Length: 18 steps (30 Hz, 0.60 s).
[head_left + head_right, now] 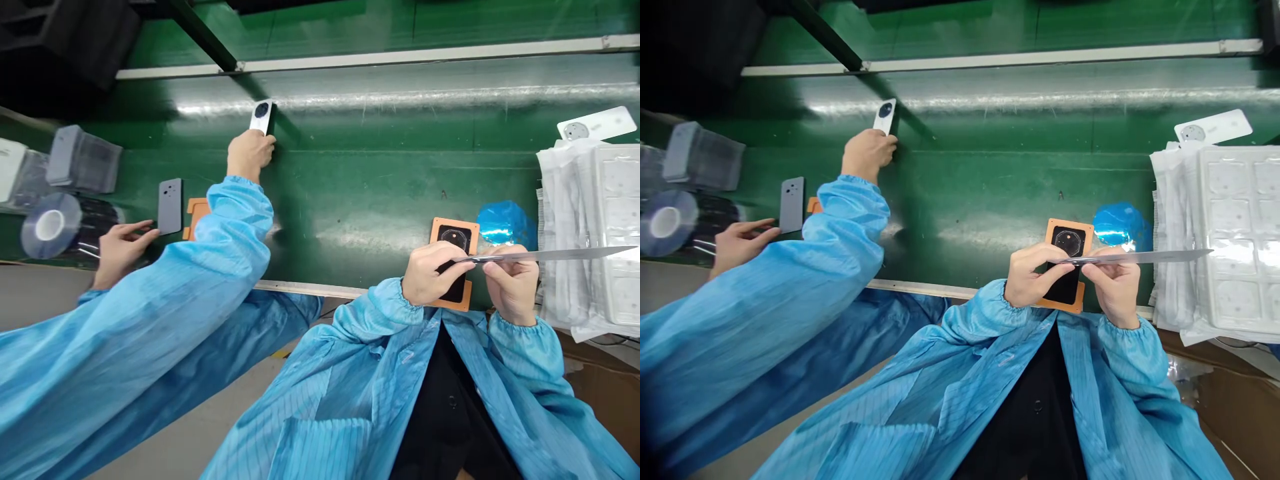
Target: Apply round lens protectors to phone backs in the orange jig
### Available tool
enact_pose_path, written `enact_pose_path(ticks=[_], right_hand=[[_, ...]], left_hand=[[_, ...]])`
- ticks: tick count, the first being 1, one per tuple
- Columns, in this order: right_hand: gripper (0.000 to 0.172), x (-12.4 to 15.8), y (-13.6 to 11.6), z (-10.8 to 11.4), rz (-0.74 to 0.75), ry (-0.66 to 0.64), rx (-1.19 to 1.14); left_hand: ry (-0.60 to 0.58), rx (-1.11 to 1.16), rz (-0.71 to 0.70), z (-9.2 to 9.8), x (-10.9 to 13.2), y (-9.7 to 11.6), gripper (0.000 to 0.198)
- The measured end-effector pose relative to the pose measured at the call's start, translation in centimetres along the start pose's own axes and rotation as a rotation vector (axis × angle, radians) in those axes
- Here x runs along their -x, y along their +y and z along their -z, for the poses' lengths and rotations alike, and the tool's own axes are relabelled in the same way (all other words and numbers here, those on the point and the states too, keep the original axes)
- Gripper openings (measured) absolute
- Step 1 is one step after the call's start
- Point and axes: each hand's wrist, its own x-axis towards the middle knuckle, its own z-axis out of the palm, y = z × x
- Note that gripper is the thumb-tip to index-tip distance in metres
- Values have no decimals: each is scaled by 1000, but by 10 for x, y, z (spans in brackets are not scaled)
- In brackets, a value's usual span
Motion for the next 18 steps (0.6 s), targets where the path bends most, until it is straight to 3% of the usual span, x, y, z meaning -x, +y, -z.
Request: enact_pose_path(ticks=[5,13,18], right_hand=[[18,-4,-5,-6,71,-62,-157],[17,-2,-6,-2,129,-119,-190],[15,-4,-10,-4,83,-99,-314]], left_hand=[[-9,97,-113,3,-1,4,4],[-55,166,-128,1,-7,13,14],[-4,174,-177,-1,-8,14,8]])
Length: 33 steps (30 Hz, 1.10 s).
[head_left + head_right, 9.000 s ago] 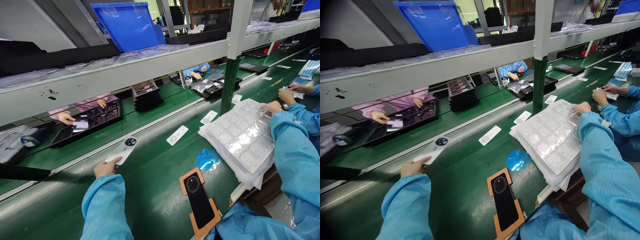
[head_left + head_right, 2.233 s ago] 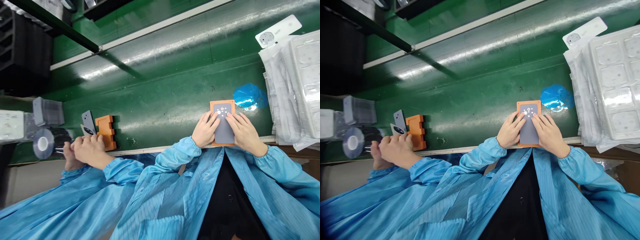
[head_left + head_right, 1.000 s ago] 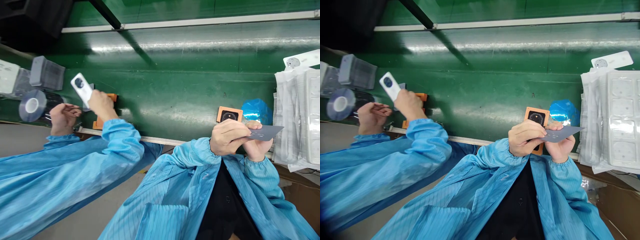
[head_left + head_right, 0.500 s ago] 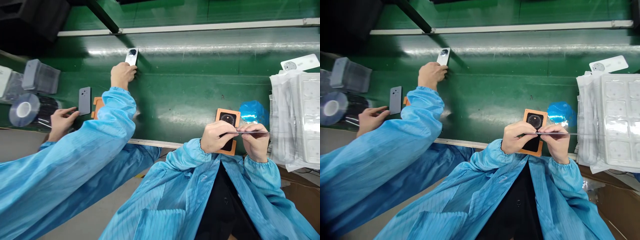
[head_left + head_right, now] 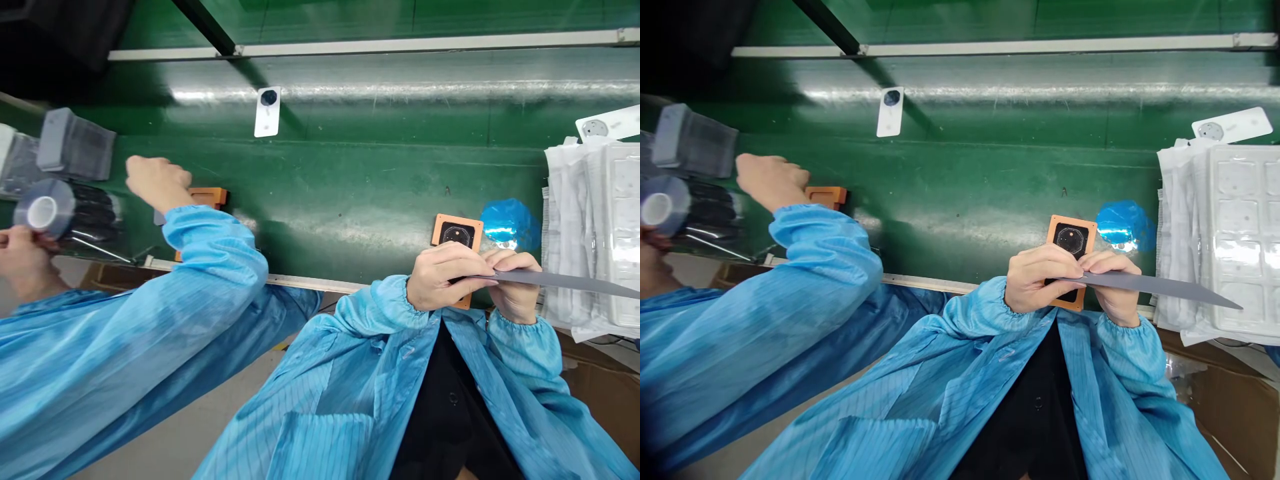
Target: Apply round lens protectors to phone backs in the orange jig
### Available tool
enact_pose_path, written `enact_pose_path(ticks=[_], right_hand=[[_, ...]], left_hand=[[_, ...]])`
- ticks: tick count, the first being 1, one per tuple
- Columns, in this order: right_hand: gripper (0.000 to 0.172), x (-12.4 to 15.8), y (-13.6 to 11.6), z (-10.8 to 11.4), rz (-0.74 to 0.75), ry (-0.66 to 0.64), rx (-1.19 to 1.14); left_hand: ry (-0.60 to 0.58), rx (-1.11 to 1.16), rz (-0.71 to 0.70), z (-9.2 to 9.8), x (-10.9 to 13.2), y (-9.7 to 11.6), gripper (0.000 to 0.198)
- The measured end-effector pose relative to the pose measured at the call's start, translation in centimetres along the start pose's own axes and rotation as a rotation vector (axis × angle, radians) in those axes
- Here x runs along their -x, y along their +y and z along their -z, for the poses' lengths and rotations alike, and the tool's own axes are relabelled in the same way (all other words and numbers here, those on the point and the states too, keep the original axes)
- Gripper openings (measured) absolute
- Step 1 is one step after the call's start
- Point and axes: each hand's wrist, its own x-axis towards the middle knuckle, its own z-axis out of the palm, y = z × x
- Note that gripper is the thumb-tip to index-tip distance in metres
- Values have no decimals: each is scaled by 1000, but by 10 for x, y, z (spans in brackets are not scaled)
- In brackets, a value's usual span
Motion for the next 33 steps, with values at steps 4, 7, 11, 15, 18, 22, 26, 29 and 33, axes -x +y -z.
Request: enact_pose_path(ticks=[4,7,11,15,18,22,26,29,33], right_hand=[[18,6,7,-1,-140,72,73],[19,14,20,-4,-306,164,205],[30,-11,33,-11,-370,233,260],[40,-109,35,-16,-275,244,198],[39,-184,42,-15,-332,193,62],[37,-184,60,-18,-677,114,104],[35,-85,54,-7,-489,3,495],[37,-18,28,21,-294,137,948],[64,27,12,59,-308,226,1329]], left_hand=[[43,20,104,1,5,-5,8],[151,25,301,2,12,-17,16],[299,167,651,11,13,-39,34],[311,220,688,31,7,-50,49],[177,106,671,37,11,-50,42],[1,-69,714,39,33,-53,33],[-36,-169,801,55,55,-64,27],[-136,-202,841,75,51,-71,27],[-457,-316,603,82,12,-76,33]])
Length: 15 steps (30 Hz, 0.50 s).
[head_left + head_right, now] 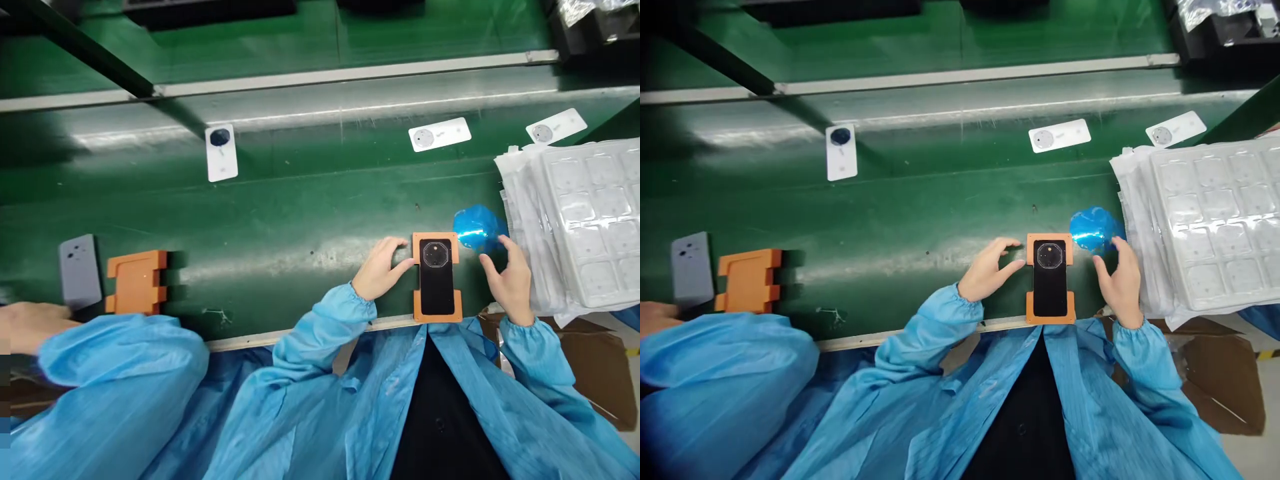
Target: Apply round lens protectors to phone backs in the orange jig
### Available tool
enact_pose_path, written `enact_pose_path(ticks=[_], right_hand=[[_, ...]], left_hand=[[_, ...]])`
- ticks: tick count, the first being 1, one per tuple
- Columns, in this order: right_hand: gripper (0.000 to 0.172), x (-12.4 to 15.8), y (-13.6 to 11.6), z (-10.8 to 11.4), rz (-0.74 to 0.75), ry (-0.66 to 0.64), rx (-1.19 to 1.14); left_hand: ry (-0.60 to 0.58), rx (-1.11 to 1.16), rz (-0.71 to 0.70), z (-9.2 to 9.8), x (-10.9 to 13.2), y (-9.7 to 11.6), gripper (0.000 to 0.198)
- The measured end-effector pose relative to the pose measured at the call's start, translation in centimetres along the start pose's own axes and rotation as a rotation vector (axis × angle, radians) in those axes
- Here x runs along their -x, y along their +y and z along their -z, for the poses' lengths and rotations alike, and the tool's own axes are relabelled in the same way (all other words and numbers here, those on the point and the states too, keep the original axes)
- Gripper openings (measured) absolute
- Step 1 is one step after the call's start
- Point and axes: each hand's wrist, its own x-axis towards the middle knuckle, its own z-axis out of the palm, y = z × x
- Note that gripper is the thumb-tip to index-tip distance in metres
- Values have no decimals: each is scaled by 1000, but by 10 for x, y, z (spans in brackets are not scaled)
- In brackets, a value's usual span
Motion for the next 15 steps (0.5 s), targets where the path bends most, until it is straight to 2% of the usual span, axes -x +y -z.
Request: enact_pose_path(ticks=[3,5,7,9,11,13,15], right_hand=[[80,6,17,-11,-34,-43,133],[83,5,19,-23,-33,-81,196],[80,0,18,-31,-11,-103,229],[76,-5,17,-32,22,-131,213],[71,-12,19,-28,36,-155,153],[69,-21,21,-24,30,-136,102],[77,-34,20,-24,49,-123,117]], left_hand=[[-103,-199,-258,-9,-30,27,46],[-177,-330,-406,-29,-42,45,55],[-266,-440,-544,-52,-43,54,56],[-346,-501,-649,-72,-38,54,50],[-380,-516,-699,-83,-32,46,45],[-367,-492,-715,-87,-28,36,40],[-336,-435,-707,-84,-29,27,34]])
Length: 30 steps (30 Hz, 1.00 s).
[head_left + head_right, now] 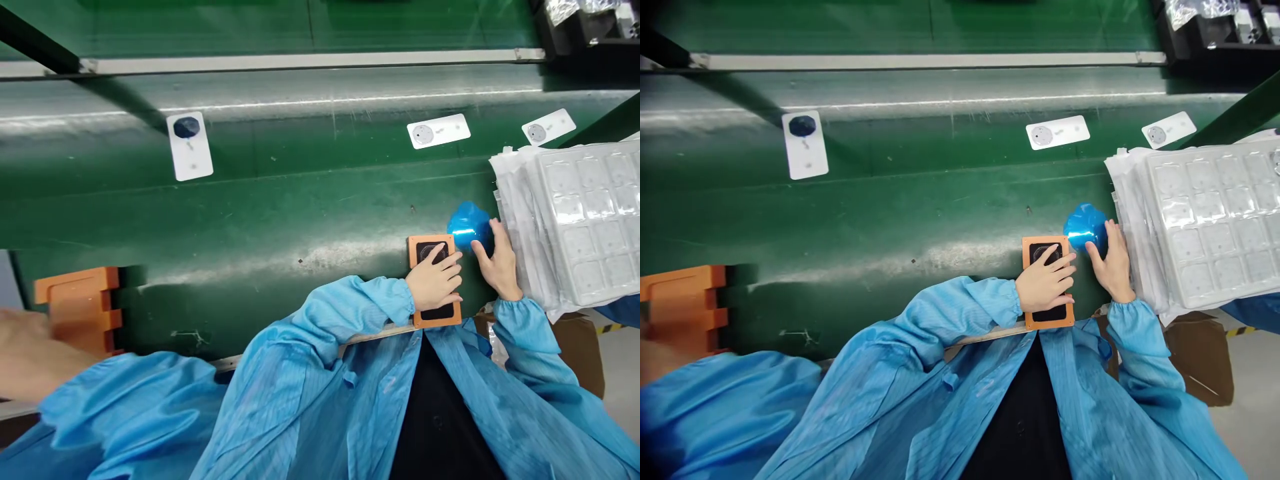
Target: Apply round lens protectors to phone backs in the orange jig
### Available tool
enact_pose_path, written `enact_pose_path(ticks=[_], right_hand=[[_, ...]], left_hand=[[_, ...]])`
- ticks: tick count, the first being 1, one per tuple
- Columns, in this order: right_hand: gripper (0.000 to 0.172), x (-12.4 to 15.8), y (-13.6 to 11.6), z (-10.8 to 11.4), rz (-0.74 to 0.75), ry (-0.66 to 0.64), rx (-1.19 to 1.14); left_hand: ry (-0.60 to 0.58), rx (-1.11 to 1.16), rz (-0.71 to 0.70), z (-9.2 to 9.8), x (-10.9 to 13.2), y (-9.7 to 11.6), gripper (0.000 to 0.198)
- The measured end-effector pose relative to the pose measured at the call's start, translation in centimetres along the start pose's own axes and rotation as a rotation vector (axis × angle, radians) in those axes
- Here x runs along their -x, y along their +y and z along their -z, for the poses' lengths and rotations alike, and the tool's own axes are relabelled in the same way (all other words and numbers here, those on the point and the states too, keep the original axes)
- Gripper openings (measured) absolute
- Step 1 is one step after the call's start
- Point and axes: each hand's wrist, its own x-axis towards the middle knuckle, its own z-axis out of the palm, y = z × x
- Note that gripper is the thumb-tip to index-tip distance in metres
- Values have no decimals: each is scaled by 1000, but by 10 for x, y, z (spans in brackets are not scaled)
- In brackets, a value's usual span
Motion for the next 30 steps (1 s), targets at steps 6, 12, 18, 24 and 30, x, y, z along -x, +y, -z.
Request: enact_pose_path(ticks=[6,12,18,24,30], right_hand=[[79,-46,-23,-18,222,-117,257],[53,-32,-23,-16,327,-161,195],[56,-3,-11,-8,374,-124,111],[82,-25,-16,-17,333,-82,140],[59,-15,-12,-19,407,-145,64]], left_hand=[[114,256,121,8,3,-19,18],[177,495,116,15,-1,-41,17],[131,756,124,47,17,16,17],[-284,1572,269,-11,43,108,32],[-77,1355,522,-94,33,120,51]])
